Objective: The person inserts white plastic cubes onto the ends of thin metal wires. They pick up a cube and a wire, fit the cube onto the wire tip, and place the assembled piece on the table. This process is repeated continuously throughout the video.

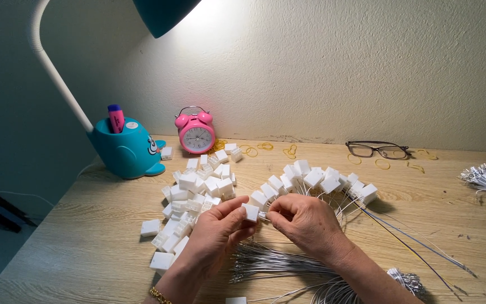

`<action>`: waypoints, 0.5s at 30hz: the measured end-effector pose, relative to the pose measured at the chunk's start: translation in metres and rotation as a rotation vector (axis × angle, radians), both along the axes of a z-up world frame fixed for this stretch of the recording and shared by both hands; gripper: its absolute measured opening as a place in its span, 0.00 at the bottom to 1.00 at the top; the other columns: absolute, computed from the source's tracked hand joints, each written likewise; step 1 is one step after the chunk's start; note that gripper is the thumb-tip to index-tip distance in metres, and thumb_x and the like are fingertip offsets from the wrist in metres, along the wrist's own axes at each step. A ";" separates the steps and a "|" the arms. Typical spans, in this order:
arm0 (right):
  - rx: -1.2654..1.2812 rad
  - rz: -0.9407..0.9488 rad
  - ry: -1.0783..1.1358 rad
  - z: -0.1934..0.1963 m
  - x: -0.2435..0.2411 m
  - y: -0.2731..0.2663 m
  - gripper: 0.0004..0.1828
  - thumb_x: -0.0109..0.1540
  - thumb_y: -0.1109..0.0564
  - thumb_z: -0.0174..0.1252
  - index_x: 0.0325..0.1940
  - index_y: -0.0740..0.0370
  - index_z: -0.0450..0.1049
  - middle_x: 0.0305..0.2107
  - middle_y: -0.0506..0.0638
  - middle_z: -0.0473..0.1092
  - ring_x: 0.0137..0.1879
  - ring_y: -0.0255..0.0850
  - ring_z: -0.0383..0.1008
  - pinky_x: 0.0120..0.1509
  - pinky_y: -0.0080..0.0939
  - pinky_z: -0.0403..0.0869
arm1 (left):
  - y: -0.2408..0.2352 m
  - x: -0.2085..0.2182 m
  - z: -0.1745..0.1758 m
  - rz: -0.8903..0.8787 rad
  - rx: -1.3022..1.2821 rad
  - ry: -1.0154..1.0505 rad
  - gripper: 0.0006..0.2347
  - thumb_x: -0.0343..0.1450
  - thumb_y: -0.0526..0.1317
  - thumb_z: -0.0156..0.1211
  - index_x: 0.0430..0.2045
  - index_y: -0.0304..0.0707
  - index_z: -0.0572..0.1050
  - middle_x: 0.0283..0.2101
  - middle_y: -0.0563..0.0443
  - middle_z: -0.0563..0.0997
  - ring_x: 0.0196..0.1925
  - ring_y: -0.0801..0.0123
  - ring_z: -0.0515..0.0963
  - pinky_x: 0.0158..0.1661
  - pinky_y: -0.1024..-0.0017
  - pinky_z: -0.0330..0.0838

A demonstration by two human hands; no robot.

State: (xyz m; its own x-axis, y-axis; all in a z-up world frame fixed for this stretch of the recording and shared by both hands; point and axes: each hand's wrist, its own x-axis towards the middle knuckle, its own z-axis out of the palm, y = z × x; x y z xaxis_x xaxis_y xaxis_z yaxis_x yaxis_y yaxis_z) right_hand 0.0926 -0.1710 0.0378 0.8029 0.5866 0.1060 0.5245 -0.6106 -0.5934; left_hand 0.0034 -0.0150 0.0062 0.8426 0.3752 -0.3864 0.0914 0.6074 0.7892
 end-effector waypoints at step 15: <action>0.101 0.071 -0.135 -0.017 0.003 0.001 0.08 0.54 0.47 0.57 0.21 0.45 0.76 0.20 0.34 0.75 0.28 0.31 0.73 0.35 0.37 0.69 | -0.015 -0.004 0.016 0.027 -0.008 0.029 0.16 0.69 0.30 0.56 0.52 0.24 0.75 0.31 0.31 0.80 0.29 0.57 0.77 0.38 0.67 0.78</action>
State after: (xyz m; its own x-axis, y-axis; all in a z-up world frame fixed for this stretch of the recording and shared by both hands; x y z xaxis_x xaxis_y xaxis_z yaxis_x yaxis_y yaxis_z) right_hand 0.0954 -0.1698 0.0208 0.7341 0.6225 0.2714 0.6435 -0.5100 -0.5708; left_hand -0.0004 -0.0301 0.0225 0.8207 0.3943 -0.4134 0.0977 0.6161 0.7816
